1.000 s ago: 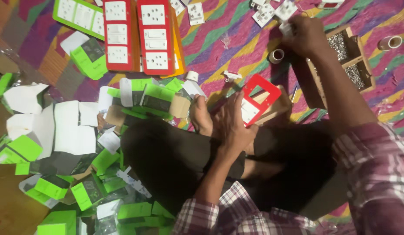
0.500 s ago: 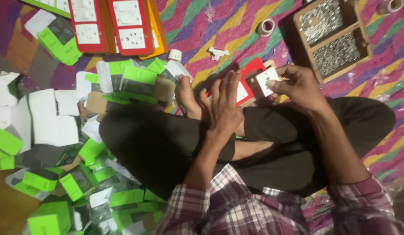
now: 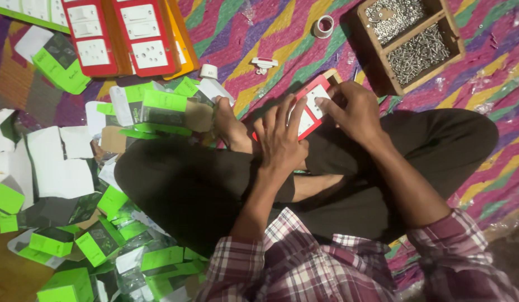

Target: The person sits on the floor and assembles white electrical socket modules into a red plastic frame. They pick up each socket, insert it into the frame, and secure it with screws using a screwdriver. The person repeats this process for multiple sockets, placing the completed frame aside.

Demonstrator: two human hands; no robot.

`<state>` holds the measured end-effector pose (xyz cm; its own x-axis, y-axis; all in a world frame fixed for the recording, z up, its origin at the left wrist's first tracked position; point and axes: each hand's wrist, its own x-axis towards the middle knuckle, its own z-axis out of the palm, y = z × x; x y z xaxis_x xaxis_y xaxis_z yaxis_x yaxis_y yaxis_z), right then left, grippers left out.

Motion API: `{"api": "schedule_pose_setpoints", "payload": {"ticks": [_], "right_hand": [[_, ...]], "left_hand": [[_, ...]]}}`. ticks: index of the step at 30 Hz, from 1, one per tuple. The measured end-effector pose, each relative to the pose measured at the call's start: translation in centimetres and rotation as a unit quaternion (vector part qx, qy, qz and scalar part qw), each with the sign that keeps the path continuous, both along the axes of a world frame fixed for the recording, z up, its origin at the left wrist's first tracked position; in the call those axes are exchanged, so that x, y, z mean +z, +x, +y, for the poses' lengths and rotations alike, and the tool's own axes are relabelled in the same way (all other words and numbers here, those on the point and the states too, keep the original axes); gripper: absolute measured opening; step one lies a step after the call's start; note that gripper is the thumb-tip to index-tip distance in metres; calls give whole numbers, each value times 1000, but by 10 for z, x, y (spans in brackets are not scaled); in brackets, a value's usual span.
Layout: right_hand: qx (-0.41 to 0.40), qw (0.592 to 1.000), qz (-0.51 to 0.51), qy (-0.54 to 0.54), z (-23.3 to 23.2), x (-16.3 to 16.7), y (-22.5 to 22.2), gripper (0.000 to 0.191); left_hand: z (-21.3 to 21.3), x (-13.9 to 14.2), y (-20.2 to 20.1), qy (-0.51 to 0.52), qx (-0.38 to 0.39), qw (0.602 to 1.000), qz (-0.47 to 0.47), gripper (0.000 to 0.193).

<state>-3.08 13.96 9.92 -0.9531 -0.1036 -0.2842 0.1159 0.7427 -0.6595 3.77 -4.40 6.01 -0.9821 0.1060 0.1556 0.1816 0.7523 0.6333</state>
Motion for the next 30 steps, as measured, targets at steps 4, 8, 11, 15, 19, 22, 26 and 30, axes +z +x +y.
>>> {"api": "schedule_pose_setpoints", "payload": {"ticks": [4,8,11,15,19,22,26,30], "right_hand": [[54,991,120,37,3,2,-1,53],[31,997,63,-20,37,9,-18,39],[-32,991,51,118,103,15,-48,21],[61,970,-3,234,165,-21,-87,35],[117,959,47,252,176,-52,-86,24],[46,975,21,215,179,-50,-77,23],[3,991,-31,132,179,-40,-68,21],[119,966,75,218,176,-55,-70,19]], "left_hand": [[-4,3,-1,-15,-39,999,24,90],[-7,10,-2,18,-105,994,-35,86],[-5,17,-1,17,-147,987,-69,85],[0,20,-3,-3,-178,977,-116,87],[9,16,0,58,-136,986,-77,81],[21,7,6,37,-59,998,-2,66],[28,-8,9,41,-42,998,-19,63],[29,-13,10,50,-44,998,-20,60]]}}
